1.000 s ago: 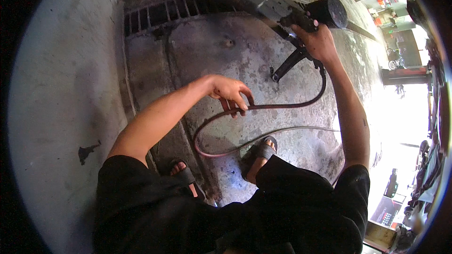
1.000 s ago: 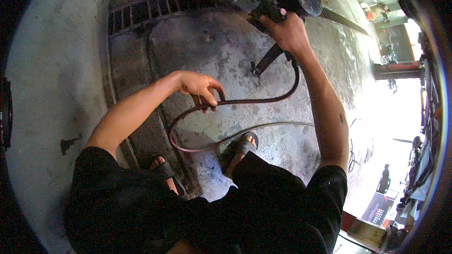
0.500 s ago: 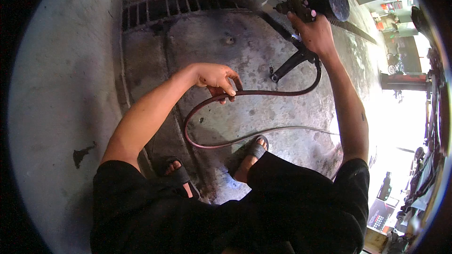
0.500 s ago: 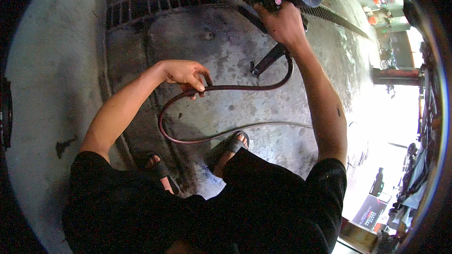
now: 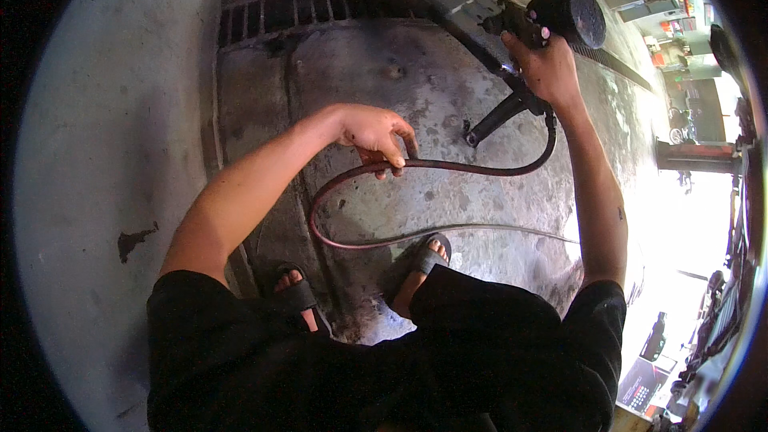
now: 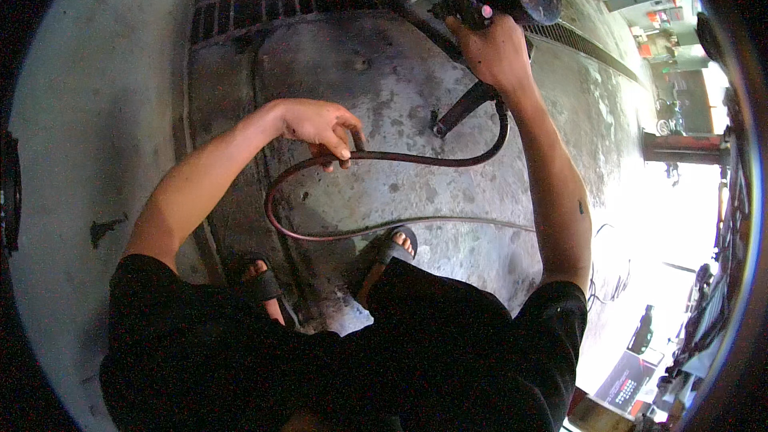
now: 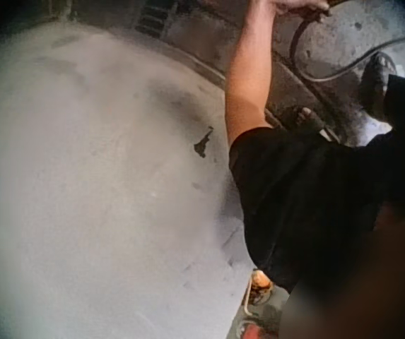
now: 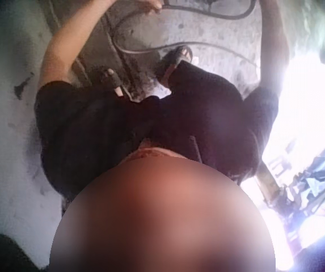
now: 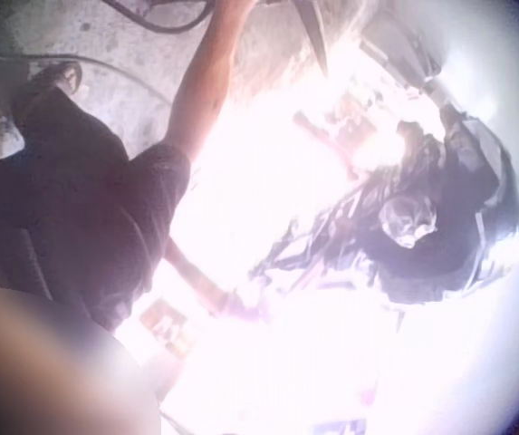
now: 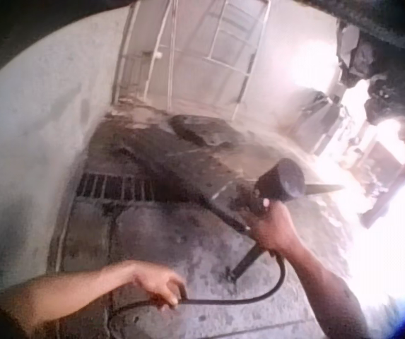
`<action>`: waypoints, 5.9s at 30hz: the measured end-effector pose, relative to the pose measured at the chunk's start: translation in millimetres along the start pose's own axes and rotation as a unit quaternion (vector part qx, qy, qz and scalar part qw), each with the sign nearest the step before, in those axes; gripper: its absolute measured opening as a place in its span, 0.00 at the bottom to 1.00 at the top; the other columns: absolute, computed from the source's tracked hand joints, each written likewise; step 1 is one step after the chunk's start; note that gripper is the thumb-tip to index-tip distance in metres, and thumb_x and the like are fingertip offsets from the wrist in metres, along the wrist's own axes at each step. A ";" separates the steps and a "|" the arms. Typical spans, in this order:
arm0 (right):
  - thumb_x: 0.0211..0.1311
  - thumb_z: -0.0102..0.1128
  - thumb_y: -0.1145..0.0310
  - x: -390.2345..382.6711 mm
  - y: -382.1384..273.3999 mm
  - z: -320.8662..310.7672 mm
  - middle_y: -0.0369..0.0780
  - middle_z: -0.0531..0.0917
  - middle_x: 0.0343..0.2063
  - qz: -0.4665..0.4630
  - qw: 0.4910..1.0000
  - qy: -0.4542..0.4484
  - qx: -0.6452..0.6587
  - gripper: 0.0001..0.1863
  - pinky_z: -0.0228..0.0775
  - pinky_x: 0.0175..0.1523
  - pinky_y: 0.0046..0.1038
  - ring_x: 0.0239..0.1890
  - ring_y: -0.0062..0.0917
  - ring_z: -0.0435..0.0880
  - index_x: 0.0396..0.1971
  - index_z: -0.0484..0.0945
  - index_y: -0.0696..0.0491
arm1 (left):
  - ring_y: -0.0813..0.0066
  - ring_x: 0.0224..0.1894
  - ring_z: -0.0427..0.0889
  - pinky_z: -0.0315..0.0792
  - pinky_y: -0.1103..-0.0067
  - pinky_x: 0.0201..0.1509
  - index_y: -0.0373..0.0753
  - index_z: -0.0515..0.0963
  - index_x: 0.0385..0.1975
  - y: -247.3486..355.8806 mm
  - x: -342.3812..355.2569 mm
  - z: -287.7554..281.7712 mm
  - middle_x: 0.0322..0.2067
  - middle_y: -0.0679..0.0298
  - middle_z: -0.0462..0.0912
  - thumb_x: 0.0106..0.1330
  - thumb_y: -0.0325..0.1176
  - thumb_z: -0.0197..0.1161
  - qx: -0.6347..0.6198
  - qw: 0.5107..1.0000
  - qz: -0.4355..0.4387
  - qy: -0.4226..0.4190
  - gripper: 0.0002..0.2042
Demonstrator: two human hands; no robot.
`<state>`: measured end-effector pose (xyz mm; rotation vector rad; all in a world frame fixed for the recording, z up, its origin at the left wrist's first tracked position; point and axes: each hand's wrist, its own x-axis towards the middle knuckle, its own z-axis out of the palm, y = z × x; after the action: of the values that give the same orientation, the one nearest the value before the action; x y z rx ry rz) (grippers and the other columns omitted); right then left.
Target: The person uses a spray gun to apply black paint to a metal car part. They move the spray gun steadily across the surface, covering different sections of the part.
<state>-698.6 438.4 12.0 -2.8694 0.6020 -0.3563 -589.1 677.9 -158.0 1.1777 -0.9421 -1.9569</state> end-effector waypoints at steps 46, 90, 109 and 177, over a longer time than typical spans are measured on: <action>0.63 0.66 0.63 40.8 -57.9 15.3 0.41 0.83 0.28 0.119 0.983 -0.015 0.140 0.17 0.72 0.37 0.29 0.28 0.24 0.79 0.46 0.79 0.58 | 0.69 0.38 0.85 0.77 0.72 0.45 0.34 0.82 0.40 -26.8 44.6 -83.1 0.35 0.57 0.86 0.65 0.42 0.66 0.014 0.893 0.312 0.323 0.16; 0.57 0.69 0.61 94.8 -99.1 153.0 0.52 0.83 0.27 0.012 0.956 -0.250 0.151 0.16 0.73 0.39 0.41 0.34 0.51 0.83 0.37 0.79 0.58 | 0.83 0.31 0.80 0.72 0.82 0.33 0.42 0.85 0.34 -44.6 -5.4 -182.8 0.30 0.69 0.86 0.70 0.44 0.64 -0.217 0.857 0.246 0.398 0.12; 0.60 0.66 0.64 90.9 -98.1 146.7 0.44 0.84 0.25 0.008 0.954 -0.267 0.139 0.13 0.73 0.36 0.36 0.28 0.34 0.85 0.38 0.80 0.56 | 0.82 0.30 0.79 0.70 0.81 0.33 0.40 0.85 0.33 -49.1 20.7 -182.8 0.28 0.69 0.85 0.72 0.45 0.61 -0.224 0.861 0.256 0.379 0.15; 0.58 0.63 0.73 -264.7 192.1 -23.2 0.50 0.81 0.37 0.337 0.909 -0.059 0.239 0.18 0.72 0.48 0.37 0.38 0.38 0.78 0.49 0.76 0.59 | 0.70 0.65 0.66 0.58 0.76 0.70 0.34 0.65 0.63 5.5 340.0 -19.3 0.60 0.61 0.72 0.45 0.24 0.64 0.113 0.958 0.163 0.207 0.37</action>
<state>-1011.2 372.3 -61.5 -2.0418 1.2229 -0.1778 -699.1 392.7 -308.2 1.3874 -1.0696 -1.3020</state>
